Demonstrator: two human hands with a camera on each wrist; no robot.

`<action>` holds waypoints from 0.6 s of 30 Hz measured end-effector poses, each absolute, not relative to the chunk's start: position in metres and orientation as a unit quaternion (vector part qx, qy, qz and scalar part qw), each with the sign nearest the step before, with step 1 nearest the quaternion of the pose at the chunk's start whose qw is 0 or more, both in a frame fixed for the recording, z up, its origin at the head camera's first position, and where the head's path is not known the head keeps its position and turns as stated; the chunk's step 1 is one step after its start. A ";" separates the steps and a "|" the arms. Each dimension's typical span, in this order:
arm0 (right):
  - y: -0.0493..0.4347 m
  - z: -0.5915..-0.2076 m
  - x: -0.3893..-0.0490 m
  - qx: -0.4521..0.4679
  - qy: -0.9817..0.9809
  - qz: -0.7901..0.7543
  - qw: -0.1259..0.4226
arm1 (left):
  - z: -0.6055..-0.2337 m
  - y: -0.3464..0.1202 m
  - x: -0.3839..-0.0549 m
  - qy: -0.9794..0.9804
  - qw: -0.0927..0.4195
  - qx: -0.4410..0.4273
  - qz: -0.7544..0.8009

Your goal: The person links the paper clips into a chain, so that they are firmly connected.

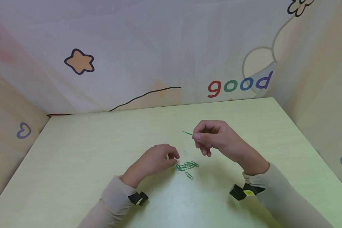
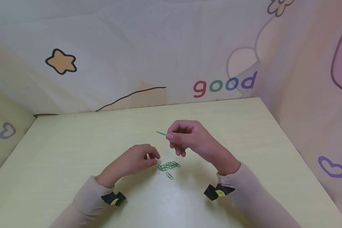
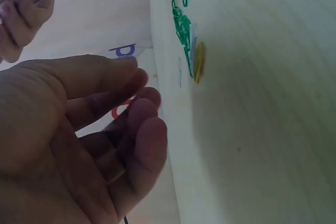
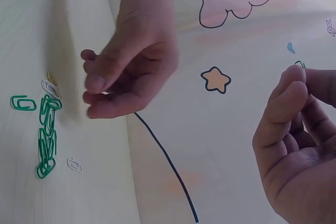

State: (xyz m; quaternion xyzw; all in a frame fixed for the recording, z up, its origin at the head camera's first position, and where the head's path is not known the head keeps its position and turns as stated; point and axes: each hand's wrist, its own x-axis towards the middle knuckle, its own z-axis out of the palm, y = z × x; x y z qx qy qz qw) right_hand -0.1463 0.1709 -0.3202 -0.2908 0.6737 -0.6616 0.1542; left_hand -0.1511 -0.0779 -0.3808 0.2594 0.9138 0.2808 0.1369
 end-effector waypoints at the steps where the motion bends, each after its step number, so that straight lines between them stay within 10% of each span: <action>1: 0.172 -0.320 -0.146 -0.290 0.675 -0.661 0.153 | -0.382 -0.076 -0.151 0.916 0.140 0.258 0.272; 18: 0.170 -0.322 -0.146 -0.270 0.699 -0.643 0.157 | -0.396 -0.060 -0.145 0.929 0.124 0.289 0.193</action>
